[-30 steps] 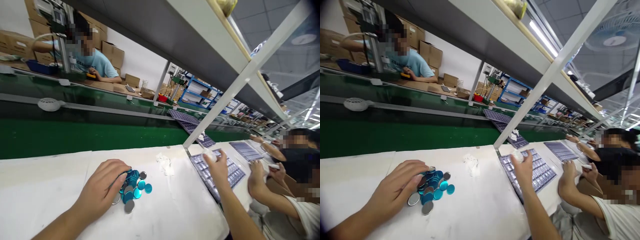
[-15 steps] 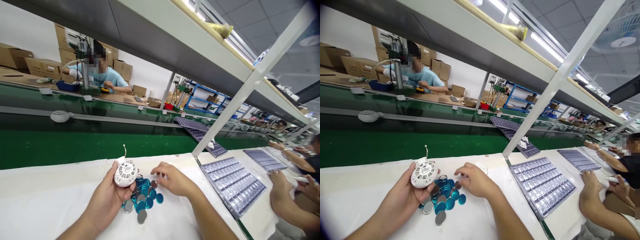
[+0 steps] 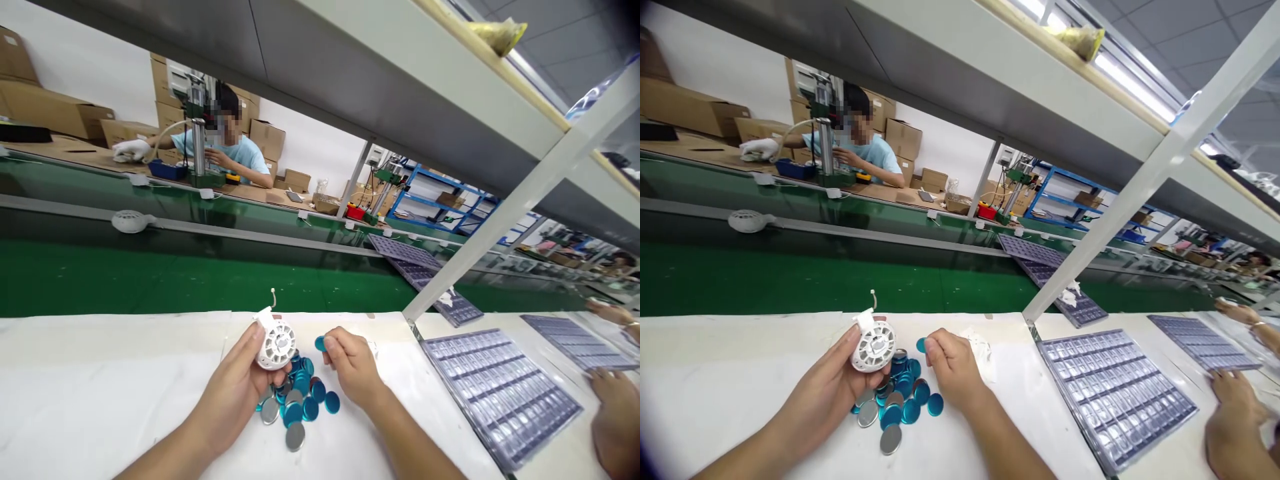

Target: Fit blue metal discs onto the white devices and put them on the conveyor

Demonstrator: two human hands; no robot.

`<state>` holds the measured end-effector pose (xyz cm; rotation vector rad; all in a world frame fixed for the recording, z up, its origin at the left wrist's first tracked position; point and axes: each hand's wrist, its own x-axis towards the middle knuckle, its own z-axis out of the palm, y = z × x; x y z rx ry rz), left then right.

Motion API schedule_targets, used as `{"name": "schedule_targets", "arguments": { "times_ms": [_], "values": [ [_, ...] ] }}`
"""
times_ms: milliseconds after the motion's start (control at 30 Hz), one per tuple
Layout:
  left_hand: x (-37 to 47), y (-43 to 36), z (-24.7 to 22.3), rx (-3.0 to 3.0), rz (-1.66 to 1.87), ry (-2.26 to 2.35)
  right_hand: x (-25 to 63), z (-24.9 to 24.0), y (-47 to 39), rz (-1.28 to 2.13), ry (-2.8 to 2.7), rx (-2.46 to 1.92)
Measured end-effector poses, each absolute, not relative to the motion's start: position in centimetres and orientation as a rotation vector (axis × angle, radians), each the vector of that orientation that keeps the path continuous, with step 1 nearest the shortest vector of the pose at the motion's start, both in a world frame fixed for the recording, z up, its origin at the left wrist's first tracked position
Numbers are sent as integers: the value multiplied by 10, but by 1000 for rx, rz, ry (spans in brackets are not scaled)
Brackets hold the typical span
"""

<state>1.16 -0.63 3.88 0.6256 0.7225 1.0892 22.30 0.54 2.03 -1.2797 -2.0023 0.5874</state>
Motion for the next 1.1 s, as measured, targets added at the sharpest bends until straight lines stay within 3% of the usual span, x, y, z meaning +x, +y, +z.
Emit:
{"name": "schedule_targets", "arguments": {
  "times_ms": [200,433,700,1100],
  "values": [
    [16,-14,37,713,1046,734,204,31,-21,901,-1544,-1061],
    [22,-21,36,748,979,804,197,33,-34,1194,-1390,-898],
    [21,-22,28,945,898,919,190,24,-33,974,-1638,-908],
    [24,-31,46,1020,977,922,189,31,-31,1052,-1570,-1107]
  ]
}}
